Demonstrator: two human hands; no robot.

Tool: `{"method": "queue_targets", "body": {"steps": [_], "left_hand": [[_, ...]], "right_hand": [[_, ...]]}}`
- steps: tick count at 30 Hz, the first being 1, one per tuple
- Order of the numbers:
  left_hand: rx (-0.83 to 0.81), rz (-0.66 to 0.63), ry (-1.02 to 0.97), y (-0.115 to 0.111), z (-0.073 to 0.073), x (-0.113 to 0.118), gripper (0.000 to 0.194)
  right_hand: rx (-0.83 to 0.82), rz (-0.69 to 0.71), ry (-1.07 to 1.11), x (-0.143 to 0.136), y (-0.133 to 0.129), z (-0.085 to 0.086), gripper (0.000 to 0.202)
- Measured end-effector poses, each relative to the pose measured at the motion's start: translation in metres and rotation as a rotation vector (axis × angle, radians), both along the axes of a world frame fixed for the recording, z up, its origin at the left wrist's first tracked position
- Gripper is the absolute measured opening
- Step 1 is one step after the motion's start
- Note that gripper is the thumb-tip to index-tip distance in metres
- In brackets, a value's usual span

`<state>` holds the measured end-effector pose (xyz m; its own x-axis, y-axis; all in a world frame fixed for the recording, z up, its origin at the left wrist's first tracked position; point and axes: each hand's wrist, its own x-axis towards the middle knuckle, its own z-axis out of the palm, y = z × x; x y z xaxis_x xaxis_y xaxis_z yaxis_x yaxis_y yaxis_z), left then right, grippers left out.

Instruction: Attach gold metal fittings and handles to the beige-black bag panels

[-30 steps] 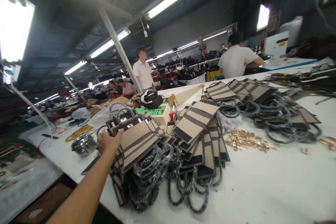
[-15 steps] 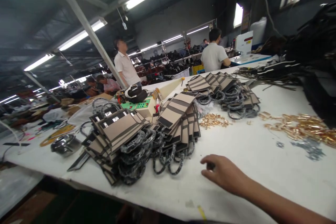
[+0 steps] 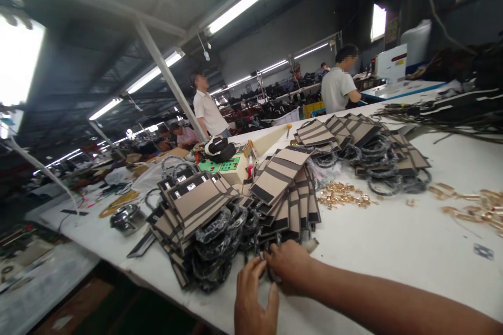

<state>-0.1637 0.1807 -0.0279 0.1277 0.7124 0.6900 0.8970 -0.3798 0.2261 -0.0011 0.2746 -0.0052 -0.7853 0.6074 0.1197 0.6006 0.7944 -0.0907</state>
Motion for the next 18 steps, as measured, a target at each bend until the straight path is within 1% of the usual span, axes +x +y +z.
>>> {"method": "queue_targets", "body": {"steps": [1, 3, 4, 6, 9, 12, 13, 15, 16, 18], "left_hand": [[-0.032, 0.075, -0.021, 0.010, -0.015, -0.009, 0.036], [-0.120, 0.157, -0.065, 0.025, -0.041, -0.023, 0.044], [-0.166, 0.170, -0.087, 0.030, -0.051, -0.027, 0.049], [-0.251, 0.173, -0.126, 0.037, -0.065, -0.029, 0.059], [-0.341, 0.187, -0.183, 0.044, -0.071, -0.019, 0.066], [-0.368, 0.201, -0.261, 0.052, -0.073, -0.003, 0.069], [-0.359, 0.202, -0.288, 0.055, -0.074, 0.002, 0.068], [-0.317, 0.203, -0.329, 0.060, -0.078, 0.011, 0.062], [-0.291, 0.197, -0.336, 0.062, -0.080, 0.015, 0.058], [-0.235, 0.162, -0.334, 0.065, -0.082, 0.022, 0.052]], "right_hand": [[-0.005, 0.006, -0.008, 0.004, 0.001, 0.002, 0.050], [-0.027, 0.004, -0.033, 0.016, 0.003, 0.005, 0.049], [-0.040, -0.003, -0.046, 0.023, 0.004, 0.006, 0.049], [-0.067, -0.020, -0.072, 0.040, 0.005, 0.009, 0.051], [-0.121, -0.072, -0.094, 0.071, -0.001, 0.013, 0.054], [-0.253, -0.084, -0.028, 0.100, -0.002, 0.022, 0.057], [-0.318, -0.088, 0.039, 0.106, 0.001, 0.027, 0.056], [-0.407, -0.162, 0.206, 0.113, 0.017, 0.038, 0.050], [-0.398, -0.227, 0.275, 0.112, 0.027, 0.045, 0.047], [-0.276, -0.366, 0.328, 0.101, 0.049, 0.058, 0.044]]}}
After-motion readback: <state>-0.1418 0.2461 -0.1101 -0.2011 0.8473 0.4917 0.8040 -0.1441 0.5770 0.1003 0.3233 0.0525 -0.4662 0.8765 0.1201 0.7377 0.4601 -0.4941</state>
